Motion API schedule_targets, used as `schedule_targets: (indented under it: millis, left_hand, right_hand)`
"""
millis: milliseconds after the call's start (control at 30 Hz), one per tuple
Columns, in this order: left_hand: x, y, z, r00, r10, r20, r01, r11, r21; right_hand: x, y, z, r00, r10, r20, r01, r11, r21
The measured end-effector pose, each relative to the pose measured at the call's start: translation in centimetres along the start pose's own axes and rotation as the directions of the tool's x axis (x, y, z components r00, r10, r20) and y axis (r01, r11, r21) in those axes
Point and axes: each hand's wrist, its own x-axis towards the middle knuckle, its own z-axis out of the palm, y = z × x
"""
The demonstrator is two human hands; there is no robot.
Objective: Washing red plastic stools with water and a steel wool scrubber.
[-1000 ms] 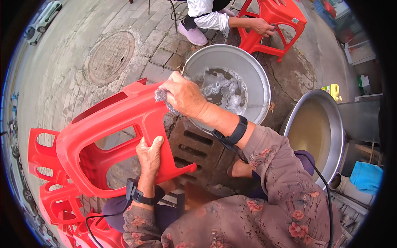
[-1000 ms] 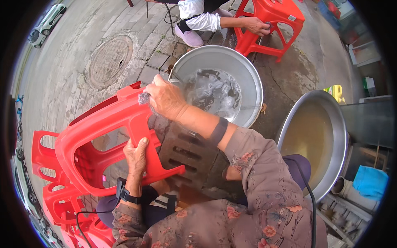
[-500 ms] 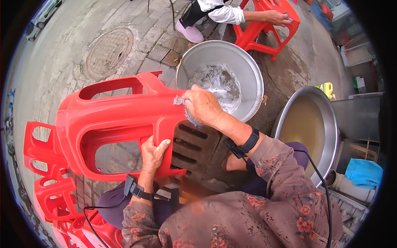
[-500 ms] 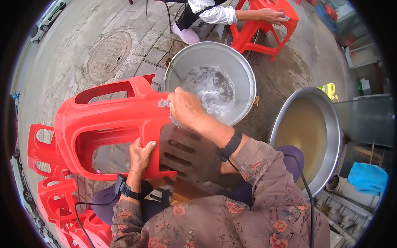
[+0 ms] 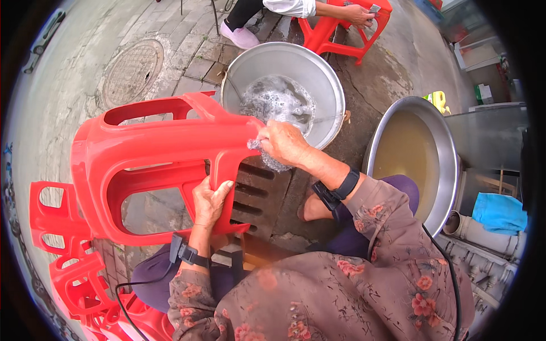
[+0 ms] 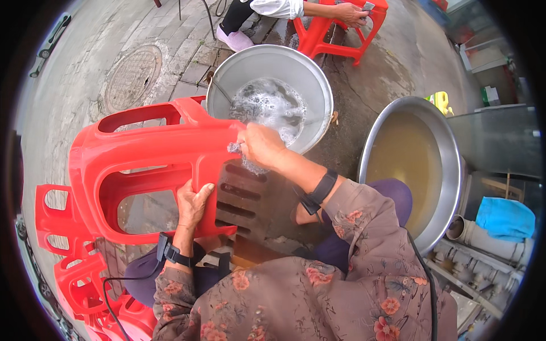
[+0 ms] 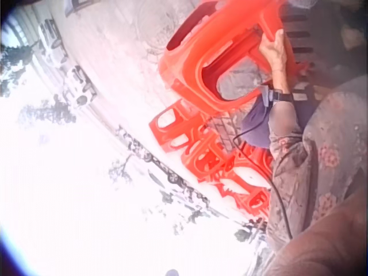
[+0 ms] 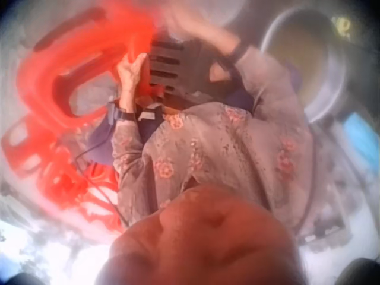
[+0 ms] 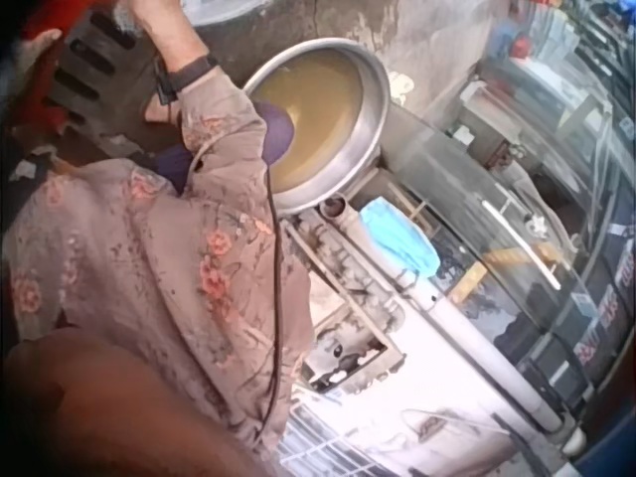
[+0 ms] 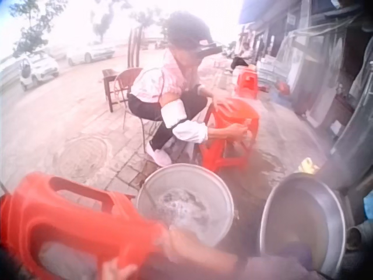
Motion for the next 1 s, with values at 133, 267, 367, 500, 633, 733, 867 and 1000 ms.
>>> schedule_targets:
  millis: [133,267,367,500,633,733,867,1000]
  left_hand:
    - [0.8,1.1,0.7,1.000,-0.005,-0.011,0.005,1.000,0.029]
    - [0.7,0.2,1.4,0.999,0.040,-0.007,-0.039,0.998,0.044]
    - [0.8,-0.5,1.9,0.998,0.059,-0.016,-0.059,0.998,0.036]
    - [0.7,-1.7,2.4,0.998,0.044,-0.037,-0.043,0.999,0.008]
    - [0.3,-2.0,2.9,0.996,0.059,-0.071,-0.056,0.997,0.051]
    - [0.2,-1.8,3.3,0.993,0.083,-0.080,-0.074,0.991,0.115]
    - [0.3,-0.8,3.1,0.997,0.043,-0.071,-0.033,0.990,0.137]
    - [0.0,-1.0,3.8,0.995,0.088,-0.050,-0.086,0.995,0.046]
  right_hand:
    - [-0.8,2.1,-1.3,0.988,-0.058,-0.145,0.058,0.998,-0.008]
    - [-0.2,1.0,-1.9,0.979,-0.146,-0.142,0.145,0.989,-0.018]
    - [0.8,0.0,0.4,0.980,-0.185,-0.071,0.173,0.973,-0.150]
    - [0.3,0.3,0.7,0.987,-0.159,0.023,0.160,0.963,-0.216]
    - [1.8,1.6,-0.8,0.978,-0.170,0.124,0.191,0.962,-0.194]
    - [2.5,3.7,-2.3,0.917,-0.121,0.379,0.239,0.929,-0.284]
    - [0.8,3.4,-3.9,0.964,-0.241,0.110,0.251,0.963,-0.093]
    - [1.0,1.8,-1.9,0.953,-0.274,0.133,0.291,0.947,-0.136]
